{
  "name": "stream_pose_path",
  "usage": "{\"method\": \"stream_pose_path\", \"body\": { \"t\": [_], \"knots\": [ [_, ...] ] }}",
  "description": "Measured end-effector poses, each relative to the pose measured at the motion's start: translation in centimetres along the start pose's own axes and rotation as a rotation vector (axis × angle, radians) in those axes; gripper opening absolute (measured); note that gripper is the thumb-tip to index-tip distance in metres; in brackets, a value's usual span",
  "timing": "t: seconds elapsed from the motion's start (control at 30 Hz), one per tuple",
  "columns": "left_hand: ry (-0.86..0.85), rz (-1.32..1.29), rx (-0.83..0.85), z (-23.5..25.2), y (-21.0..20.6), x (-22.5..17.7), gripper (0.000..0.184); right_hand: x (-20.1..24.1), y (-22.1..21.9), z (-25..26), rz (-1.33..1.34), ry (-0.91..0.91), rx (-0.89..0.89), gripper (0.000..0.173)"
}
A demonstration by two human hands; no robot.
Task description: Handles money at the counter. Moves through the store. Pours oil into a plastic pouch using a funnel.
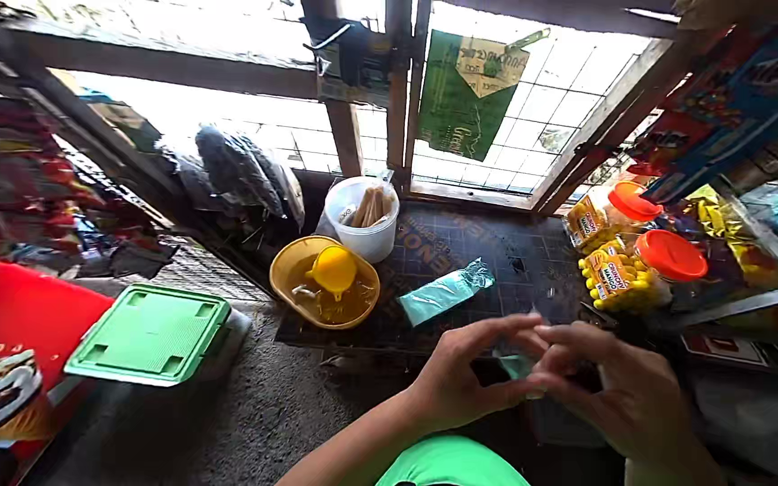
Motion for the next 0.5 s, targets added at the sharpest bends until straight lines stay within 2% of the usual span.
{"method": "stream_pose_path", "body": {
  "t": [0.1, 0.3, 0.4, 0.5],
  "knots": [
    [0.085, -0.124, -0.066, -2.8, 0.5, -0.7, 0.029, 0.0, -2.4, -0.3, 0.150, 0.040, 0.049, 0.033],
    [0.236, -0.098, -0.382, -9.4, 5.1, -2.1, 0.027, -1.3, -7.6, 1.6, 0.387, 0.042, 0.117, 0.038],
    [0.293, 0.007, -0.598, -12.3, 8.9, -4.0, 0.032, -2.0, -10.3, 4.1, 0.280, 0.003, 0.068, 0.035],
    [0.293, 0.085, -0.767, -14.2, 12.9, -5.8, 0.039, -2.5, -14.5, 6.8, 0.105, -0.057, 0.100, 0.032]
  ]
}}
Point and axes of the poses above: each hand's wrist, its own z-axis towards the middle knuckle, its own y-axis out of the back of the hand, x = y × z, the point moved 8 cm from there along z, towards the middle knuckle, and after that the axes turned 1 degree about -z, right-handed, at the moved point
